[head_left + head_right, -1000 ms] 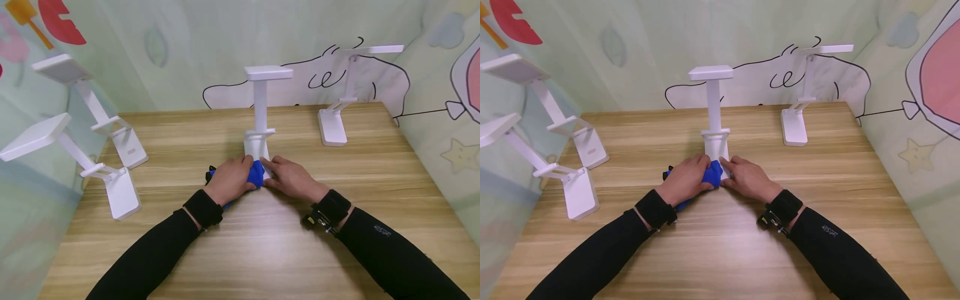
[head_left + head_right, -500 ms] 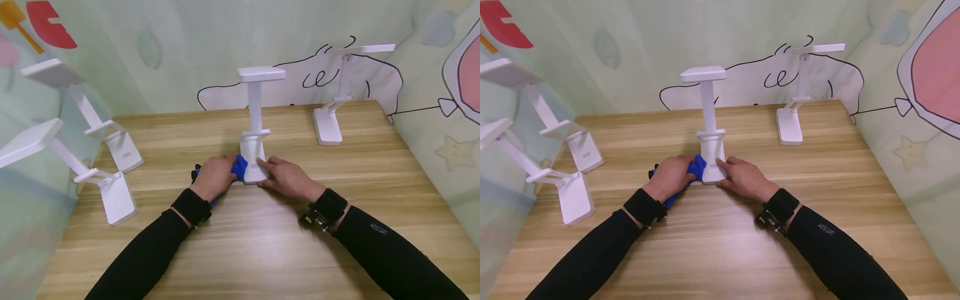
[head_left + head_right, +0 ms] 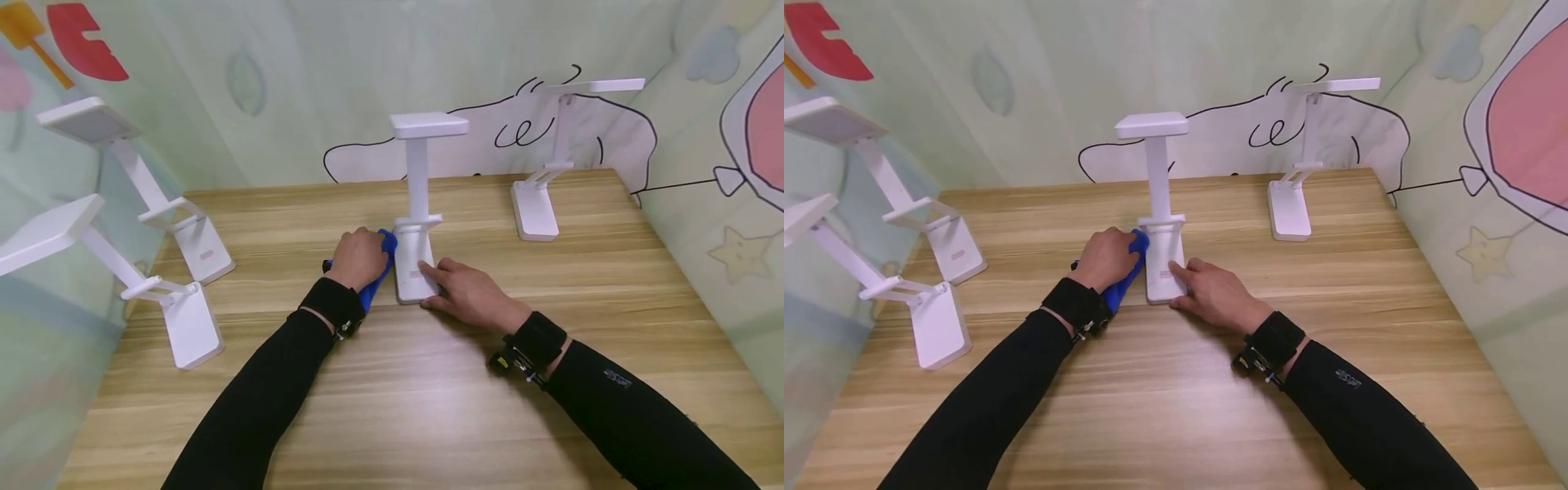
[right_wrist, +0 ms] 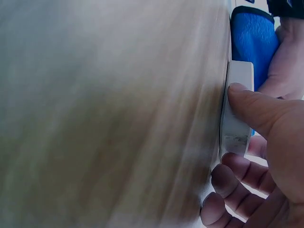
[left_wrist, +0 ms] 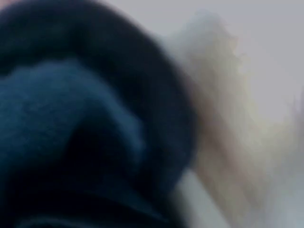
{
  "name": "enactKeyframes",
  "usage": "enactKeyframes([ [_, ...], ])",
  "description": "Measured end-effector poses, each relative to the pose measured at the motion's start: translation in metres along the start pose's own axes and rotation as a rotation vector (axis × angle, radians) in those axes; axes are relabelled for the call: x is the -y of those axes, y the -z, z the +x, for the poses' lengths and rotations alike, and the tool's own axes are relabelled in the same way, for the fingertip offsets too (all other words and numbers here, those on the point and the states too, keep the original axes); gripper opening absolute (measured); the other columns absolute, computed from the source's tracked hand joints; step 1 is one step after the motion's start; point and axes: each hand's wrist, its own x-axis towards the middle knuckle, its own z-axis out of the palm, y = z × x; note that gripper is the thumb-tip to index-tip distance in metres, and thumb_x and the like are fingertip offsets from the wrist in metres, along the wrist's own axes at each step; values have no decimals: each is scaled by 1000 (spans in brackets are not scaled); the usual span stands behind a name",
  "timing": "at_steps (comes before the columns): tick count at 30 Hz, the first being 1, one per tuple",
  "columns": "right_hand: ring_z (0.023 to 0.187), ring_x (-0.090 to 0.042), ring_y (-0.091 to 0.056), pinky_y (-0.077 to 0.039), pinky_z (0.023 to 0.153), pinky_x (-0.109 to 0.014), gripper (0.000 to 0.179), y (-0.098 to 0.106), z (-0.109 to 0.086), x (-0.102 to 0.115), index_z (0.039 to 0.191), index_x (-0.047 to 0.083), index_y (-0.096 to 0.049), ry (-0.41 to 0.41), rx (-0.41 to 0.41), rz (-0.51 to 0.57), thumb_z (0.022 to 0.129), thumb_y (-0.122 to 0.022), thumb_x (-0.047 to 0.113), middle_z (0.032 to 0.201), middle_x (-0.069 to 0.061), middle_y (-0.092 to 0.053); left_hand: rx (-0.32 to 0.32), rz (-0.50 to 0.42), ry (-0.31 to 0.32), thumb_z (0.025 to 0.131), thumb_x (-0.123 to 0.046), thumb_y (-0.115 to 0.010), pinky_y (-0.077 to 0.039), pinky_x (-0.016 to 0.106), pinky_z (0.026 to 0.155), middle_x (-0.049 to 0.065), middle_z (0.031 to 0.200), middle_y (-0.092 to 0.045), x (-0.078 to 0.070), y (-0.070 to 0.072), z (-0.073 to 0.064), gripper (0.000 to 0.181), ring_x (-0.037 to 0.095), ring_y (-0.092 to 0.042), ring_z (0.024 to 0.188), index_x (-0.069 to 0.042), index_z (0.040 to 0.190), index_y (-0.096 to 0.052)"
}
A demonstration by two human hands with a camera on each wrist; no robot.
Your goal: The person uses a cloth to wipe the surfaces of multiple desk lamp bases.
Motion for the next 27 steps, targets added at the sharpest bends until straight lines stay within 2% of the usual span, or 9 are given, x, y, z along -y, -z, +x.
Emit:
enactKeyframes([
  [5, 77, -18, -55, -50, 65, -33, 76, 1, -2, -1, 154, 1, -52, -15, -13, -14, 95, -80, 39, 107, -14, -64, 113, -52, -48, 102, -17, -62, -47, 47, 115, 16, 139, -69, 0, 6, -5, 41, 33, -63, 133, -4, 141, -67],
  [9, 77, -18, -54, -49, 64, -32, 76, 2, -2, -3, 154, 1, -51, -27, -12, -18, 95, -79, 40, 107, -14, -64, 155, -115, -64, 102, -20, -64, -50, 43, 113, 15, 141, -68, -1, 9, -12, 41, 32, -63, 133, -6, 140, -68],
  [12, 77, -17, -54, -48, 64, -32, 76, 2, -3, -6, 155, 1, -50, -54, -4, -30, 96, -79, 39, 108, -14, -64, 173, -137, -99, 101, -21, -67, -55, 41, 105, 15, 140, -69, -3, 10, -18, 41, 29, -67, 126, -6, 139, -69],
  [15, 77, -18, -55, -49, 66, -33, 76, 4, -4, -9, 156, 1, -48, -83, 2, -40, 96, -78, 38, 110, -15, -64, 185, -134, -130, 102, -24, -68, -53, 42, 107, 16, 140, -68, -5, 8, -25, 43, 30, -66, 125, -6, 141, -68],
  [19, 80, -20, -57, -51, 69, -37, 75, 4, -3, -10, 158, 2, -46, -98, 9, -35, 98, -76, 36, 113, -16, -63, 188, -68, -142, 103, -35, -67, -40, 48, 120, 17, 148, -62, -7, 5, -37, 54, 33, -56, 139, -7, 148, -61],
  [23, 82, -20, -58, -52, 70, -38, 78, 3, -2, -7, 159, 3, -44, -106, 12, -31, 98, -75, 39, 112, -15, -63, 168, -25, -118, 96, -42, -75, -46, 53, 113, 20, 153, -55, -6, 3, -51, 69, 43, -53, 136, -11, 154, -55],
  [25, 81, -20, -58, -52, 70, -37, 79, 2, -1, -5, 159, 3, -44, -107, 11, -31, 98, -76, 42, 111, -15, -63, 157, -21, -118, 95, -39, -77, -50, 54, 109, 21, 153, -54, -4, 3, -55, 70, 45, -54, 133, -10, 155, -54],
  [27, 80, -20, -57, -51, 69, -36, 80, 1, -1, -4, 159, 2, -45, -104, 7, -37, 98, -75, 43, 110, -15, -63, 151, -23, -136, 96, -33, -78, -47, 53, 110, 21, 152, -55, -2, 1, -55, 68, 42, -53, 136, -8, 154, -54],
])
